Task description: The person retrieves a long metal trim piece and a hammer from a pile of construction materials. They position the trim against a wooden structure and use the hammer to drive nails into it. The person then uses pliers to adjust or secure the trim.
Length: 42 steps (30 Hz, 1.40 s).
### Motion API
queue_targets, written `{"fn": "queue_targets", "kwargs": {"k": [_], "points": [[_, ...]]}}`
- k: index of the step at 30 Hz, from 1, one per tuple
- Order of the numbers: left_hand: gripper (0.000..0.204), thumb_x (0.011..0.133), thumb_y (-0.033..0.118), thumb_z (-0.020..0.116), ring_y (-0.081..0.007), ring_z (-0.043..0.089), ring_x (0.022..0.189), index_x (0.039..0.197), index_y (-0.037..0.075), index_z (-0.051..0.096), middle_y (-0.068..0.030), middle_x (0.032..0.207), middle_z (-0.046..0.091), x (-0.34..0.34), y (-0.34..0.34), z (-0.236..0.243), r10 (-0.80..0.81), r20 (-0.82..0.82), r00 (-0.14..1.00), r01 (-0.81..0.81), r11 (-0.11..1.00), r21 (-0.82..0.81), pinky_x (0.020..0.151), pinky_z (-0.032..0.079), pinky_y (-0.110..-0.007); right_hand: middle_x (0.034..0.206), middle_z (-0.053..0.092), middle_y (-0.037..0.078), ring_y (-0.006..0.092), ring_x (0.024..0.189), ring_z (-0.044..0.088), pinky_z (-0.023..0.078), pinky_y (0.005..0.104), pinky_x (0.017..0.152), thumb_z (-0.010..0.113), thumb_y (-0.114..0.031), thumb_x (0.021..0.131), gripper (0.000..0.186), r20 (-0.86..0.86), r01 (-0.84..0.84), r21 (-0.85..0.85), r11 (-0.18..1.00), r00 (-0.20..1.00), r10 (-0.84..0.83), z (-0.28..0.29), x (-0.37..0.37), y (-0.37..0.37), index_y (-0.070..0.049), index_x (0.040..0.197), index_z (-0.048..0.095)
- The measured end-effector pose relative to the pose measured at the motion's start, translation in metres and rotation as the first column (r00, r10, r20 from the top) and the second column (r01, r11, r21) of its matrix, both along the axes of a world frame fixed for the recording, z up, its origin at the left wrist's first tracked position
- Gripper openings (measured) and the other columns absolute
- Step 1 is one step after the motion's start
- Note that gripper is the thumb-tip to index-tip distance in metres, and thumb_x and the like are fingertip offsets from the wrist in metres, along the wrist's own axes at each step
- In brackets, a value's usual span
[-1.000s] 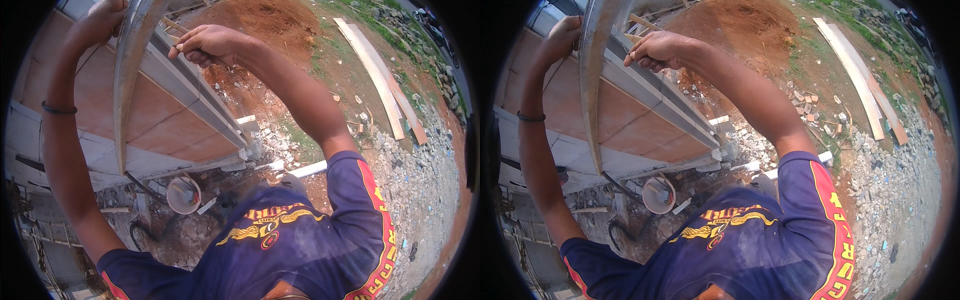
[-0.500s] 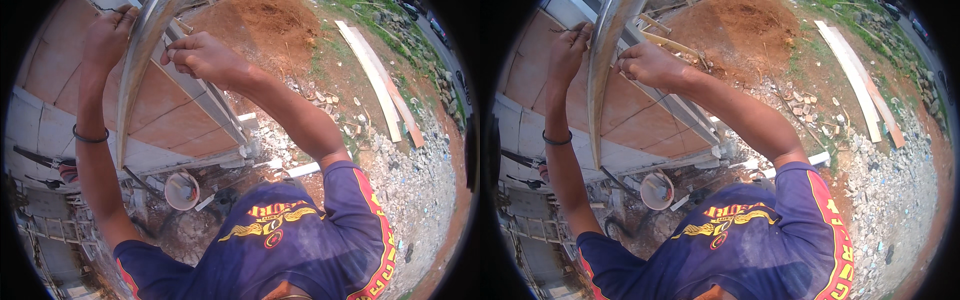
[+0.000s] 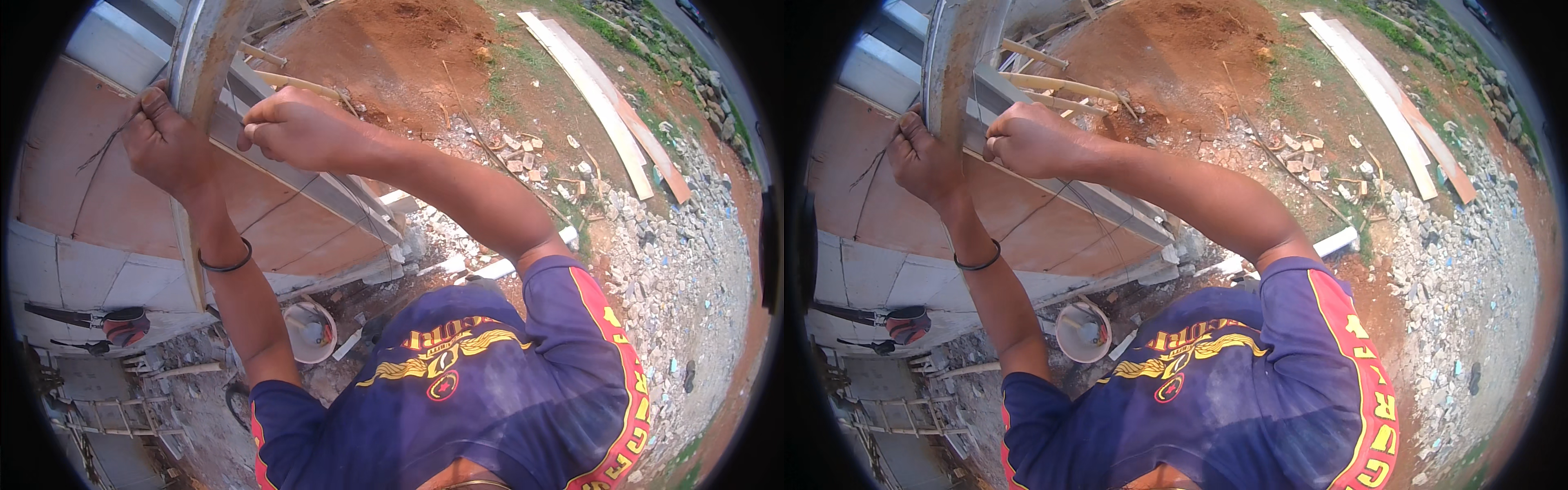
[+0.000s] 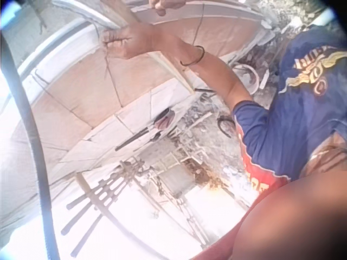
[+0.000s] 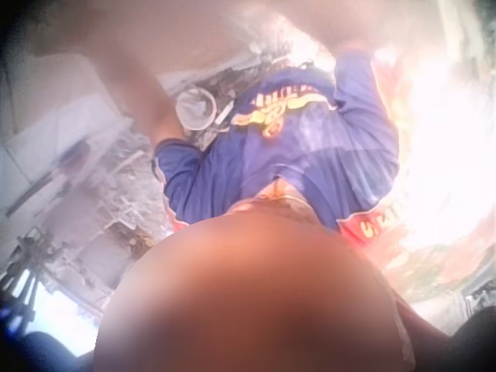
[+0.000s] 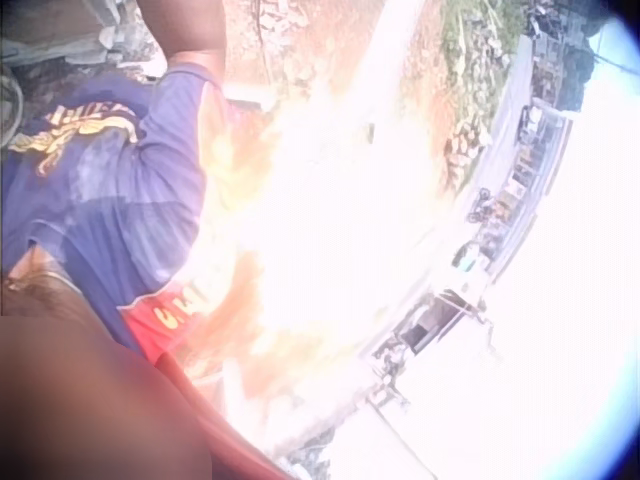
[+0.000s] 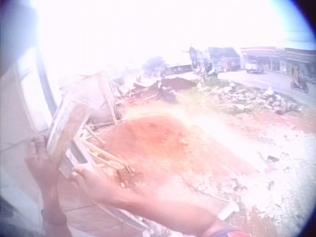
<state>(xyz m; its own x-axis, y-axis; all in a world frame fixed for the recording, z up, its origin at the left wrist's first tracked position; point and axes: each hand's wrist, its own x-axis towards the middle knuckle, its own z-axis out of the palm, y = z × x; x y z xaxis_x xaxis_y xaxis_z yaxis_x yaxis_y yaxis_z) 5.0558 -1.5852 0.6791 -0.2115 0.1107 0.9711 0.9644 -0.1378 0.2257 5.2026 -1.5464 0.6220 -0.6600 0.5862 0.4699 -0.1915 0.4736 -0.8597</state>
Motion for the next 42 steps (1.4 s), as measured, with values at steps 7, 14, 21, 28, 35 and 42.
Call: {"fn": "queue_targets", "kwargs": {"k": [7,14,21,28,35,42], "points": [[0.025,0.098,0.022,0.053,-0.0178,0.065,0.087,0.101,0.006,0.072,-0.0063,0.094,0.07,0.009,-0.029,0.042,0.087,-0.127,0.988,-0.128,0.92,-0.37,0.077,0.05,-0.031,0.074,0.064,0.012,0.0155,0.067,0.058,0.048,0.0309,0.065,0.05,-0.011,0.088,0.029,-0.121,-0.122,-0.103,0.987,0.987,0.11,-0.014,0.0,0.012,0.007,0.106,0.062],[0.016,0.094,0.009,0.058,-0.018,0.066,0.083,0.095,0.002,0.072,-0.0057,0.094,0.071,0.009,-0.024,-0.001,0.128,-0.174,0.976,-0.134,0.991,-0.027,0.068,0.054,-0.031,0.079,0.063,0.027,0.043,0.079,0.063,0.051,0.0469,0.072,0.053,-0.01,0.086,0.019,-0.245,0.164,0.137,0.977,0.961,-0.127,-0.012,-0.022,-0.018,0.006,0.089,0.063],[0.014,0.095,0.009,0.058,-0.0196,0.065,0.085,0.097,0.0,0.069,-0.0089,0.093,0.071,0.01,-0.006,-0.023,0.028,-0.255,0.967,0.034,0.972,0.233,0.07,0.053,-0.033,0.072,0.058,0.027,0.0434,0.072,0.06,0.049,0.0457,0.063,0.055,-0.01,0.085,0.017,-0.257,0.116,0.193,0.974,0.964,-0.064,0.001,-0.004,-0.021,0.004,0.085,0.062],[0.012,0.093,0.006,0.061,-0.0216,0.066,0.084,0.1,-0.001,0.068,-0.0069,0.094,0.069,-0.006,0.002,-0.029,0.112,-0.432,0.895,0.023,0.955,0.296,0.071,0.054,-0.033,0.071,0.058,0.025,0.0435,0.071,0.058,0.046,0.0461,0.061,0.057,-0.009,0.085,0.014,-0.207,0.113,0.246,0.963,0.976,-0.062,0.005,0.004,-0.023,0.004,0.087,0.061],[0.013,0.091,0.006,0.064,-0.0235,0.066,0.085,0.102,0.0,0.065,-0.0069,0.093,0.069,-0.009,0.017,-0.037,0.15,-0.486,0.861,0.033,0.937,0.347,0.073,0.055,-0.034,0.072,0.059,0.022,0.0414,0.071,0.059,0.045,0.0455,0.061,0.058,-0.01,0.085,0.013,-0.065,0.124,0.31,0.943,0.992,-0.109,0.012,0.028,-0.029,0.002,0.085,0.059],[0.019,0.091,0.007,0.064,-0.0286,0.067,0.097,0.108,0.002,0.057,-0.0132,0.104,0.07,-0.013,0.015,-0.041,-0.165,-0.494,0.854,0.326,0.908,0.261,0.083,0.055,-0.039,0.065,0.057,0.02,0.0363,0.062,0.059,0.045,0.0429,0.058,0.055,-0.01,0.087,0.014,-0.065,0.175,0.307,0.936,0.984,-0.163,0.019,0.021,-0.05,0.002,0.079,0.057]]}}
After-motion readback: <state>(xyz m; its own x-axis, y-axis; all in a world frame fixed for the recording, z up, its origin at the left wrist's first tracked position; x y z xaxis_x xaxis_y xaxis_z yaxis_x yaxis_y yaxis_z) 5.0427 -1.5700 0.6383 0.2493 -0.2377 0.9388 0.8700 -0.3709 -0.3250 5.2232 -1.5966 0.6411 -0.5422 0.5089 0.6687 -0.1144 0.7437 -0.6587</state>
